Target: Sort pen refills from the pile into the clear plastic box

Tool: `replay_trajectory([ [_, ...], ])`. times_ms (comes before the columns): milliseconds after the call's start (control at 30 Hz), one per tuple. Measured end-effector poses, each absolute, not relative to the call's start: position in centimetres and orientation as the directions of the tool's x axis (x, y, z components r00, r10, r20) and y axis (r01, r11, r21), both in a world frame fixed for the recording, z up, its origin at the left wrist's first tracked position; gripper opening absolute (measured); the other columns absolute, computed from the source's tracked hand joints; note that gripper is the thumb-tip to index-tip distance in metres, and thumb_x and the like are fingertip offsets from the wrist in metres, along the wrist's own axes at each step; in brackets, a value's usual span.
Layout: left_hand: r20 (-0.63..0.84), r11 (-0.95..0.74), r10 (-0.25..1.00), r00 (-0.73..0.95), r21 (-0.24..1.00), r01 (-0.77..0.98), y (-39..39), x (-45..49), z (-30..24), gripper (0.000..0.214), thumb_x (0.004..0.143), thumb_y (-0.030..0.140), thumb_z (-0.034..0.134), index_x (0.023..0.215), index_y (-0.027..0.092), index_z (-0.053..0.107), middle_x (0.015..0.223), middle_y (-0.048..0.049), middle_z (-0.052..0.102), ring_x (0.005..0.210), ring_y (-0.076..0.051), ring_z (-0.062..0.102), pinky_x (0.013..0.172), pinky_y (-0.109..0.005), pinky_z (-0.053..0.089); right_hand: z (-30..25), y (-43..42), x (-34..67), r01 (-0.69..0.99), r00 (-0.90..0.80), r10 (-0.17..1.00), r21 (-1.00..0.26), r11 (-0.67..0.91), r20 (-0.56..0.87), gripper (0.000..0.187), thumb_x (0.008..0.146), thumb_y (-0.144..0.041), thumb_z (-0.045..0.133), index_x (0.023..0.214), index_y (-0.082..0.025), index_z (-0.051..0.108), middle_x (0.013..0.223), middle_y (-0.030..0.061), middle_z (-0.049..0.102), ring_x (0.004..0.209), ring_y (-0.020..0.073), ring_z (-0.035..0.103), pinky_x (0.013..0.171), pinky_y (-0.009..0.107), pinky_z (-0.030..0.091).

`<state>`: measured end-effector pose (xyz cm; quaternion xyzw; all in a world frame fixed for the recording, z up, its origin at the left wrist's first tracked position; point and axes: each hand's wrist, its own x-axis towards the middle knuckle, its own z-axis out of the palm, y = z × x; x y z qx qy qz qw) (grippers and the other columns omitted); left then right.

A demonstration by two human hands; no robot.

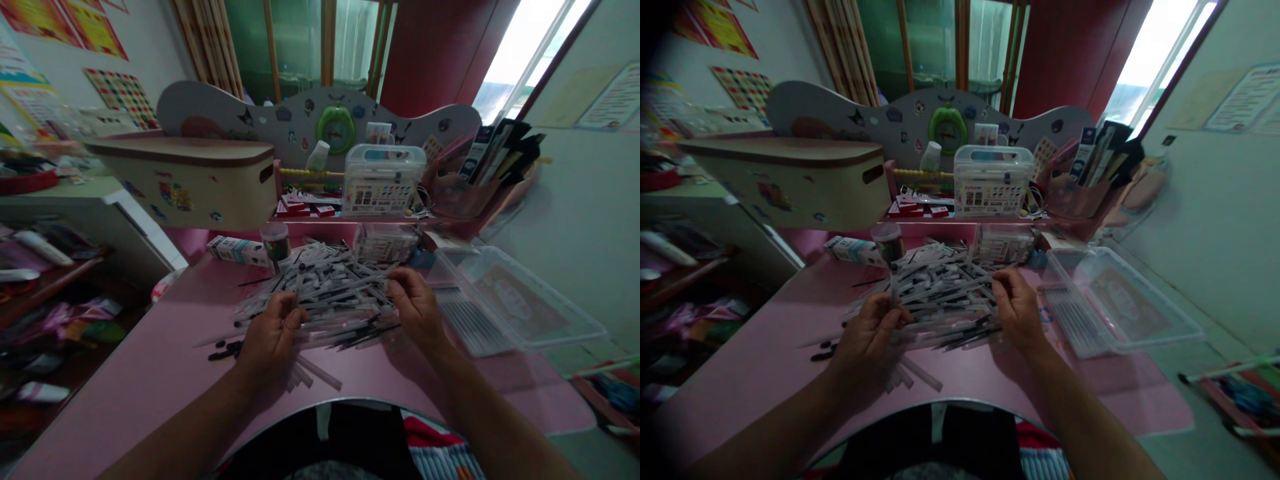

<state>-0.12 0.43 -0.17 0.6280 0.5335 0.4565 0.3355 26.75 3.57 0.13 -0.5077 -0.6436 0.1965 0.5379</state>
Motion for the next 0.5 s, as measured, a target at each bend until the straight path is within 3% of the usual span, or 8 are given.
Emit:
replay_trajectory([
  [133, 0.269, -0.272, 0.961, 0.071, 0.856, 0.439, 0.3, -0.1, -0.1, 0.017, 0.097, 0.037, 0.043, 0.101, 0.023, 0.052, 0.086, -0.0013, 0.069, 0.080, -0.019, 0.063, 0.075, -0.034, 0.042, 0.8, 3.8, 27.2, 0.646, -0.132, 0.828, -0.586, 0.488, 0.544, 0.012, 0.082, -0.011, 0.048, 0.083, -0.019, 0.057, 0.081, 0.0032, 0.056, 0.079, 0.0169, 0.053, 0.073, 0.029, 0.041],
  [267, 0.276, -0.284, 0.957, 0.084, 0.846, 0.452, 0.5, -0.4, -0.4, 0.017, 0.097, 0.036, 0.042, 0.103, 0.023, 0.051, 0.086, -0.0017, 0.069, 0.082, -0.020, 0.064, 0.076, -0.035, 0.043, 1.0, 4.0, 27.7, 0.751, -0.288, 0.873, -0.473, 0.461, 0.394, 0.017, 0.074, -0.006, 0.045, 0.076, -0.018, 0.057, 0.082, 0.0049, 0.055, 0.081, 0.0184, 0.053, 0.073, 0.029, 0.038],
  [500, 0.302, -0.313, 0.948, 0.099, 0.834, 0.455, 0.6, -0.5, -0.4, 0.017, 0.097, 0.036, 0.042, 0.101, 0.023, 0.052, 0.085, -0.0019, 0.068, 0.079, -0.020, 0.064, 0.073, -0.035, 0.044, 1.1, 4.5, 28.6, 0.868, -0.242, 0.955, -0.401, 0.292, 0.170, 0.028, 0.073, -0.001, 0.040, 0.085, -0.017, 0.060, 0.095, 0.0079, 0.058, 0.088, 0.0184, 0.054, 0.077, 0.028, 0.037],
])
